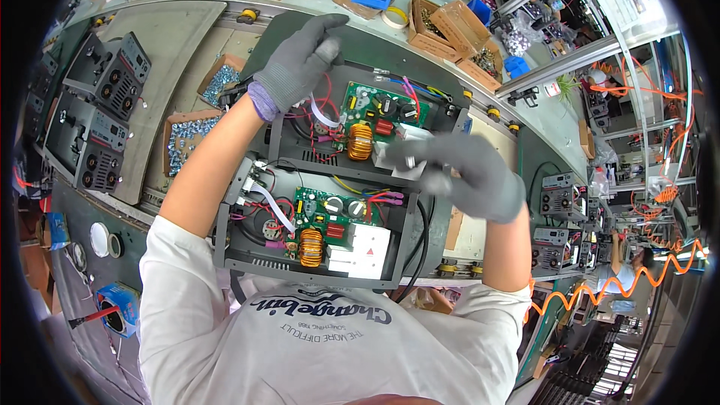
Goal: The person assembles an electronic device, likely a power supply unit, on a workbench. They connect various colored wires to circuit boards and components, secure a metal bracket using a power drill, and organize the internal wiring. The task involves precise manipulation of small electronic parts and tools.
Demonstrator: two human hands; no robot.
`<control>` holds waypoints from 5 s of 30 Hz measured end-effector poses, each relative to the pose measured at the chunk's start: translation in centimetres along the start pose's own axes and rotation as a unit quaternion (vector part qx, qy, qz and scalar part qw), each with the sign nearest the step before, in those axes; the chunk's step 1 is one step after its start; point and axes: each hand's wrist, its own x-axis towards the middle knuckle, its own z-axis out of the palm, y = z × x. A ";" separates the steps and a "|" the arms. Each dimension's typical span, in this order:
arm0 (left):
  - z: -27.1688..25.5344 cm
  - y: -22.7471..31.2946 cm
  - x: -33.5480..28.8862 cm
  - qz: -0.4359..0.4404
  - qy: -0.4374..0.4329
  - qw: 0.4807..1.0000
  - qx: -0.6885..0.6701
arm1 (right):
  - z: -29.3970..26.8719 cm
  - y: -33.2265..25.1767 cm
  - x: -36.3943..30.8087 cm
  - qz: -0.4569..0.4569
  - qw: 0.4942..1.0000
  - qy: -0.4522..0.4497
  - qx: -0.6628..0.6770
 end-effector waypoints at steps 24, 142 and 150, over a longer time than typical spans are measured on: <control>-0.2 -2.2 -1.0 0.047 0.056 0.996 -0.054 | 8.2 7.8 14.4 -0.039 0.865 0.292 -0.406; 8.2 2.2 5.0 -0.053 -0.212 0.962 0.164 | 1.8 10.0 2.1 0.100 0.795 0.259 -0.540; 9.5 1.3 4.7 -0.037 -0.186 0.964 0.185 | 2.2 11.1 2.3 0.065 0.810 0.318 -0.488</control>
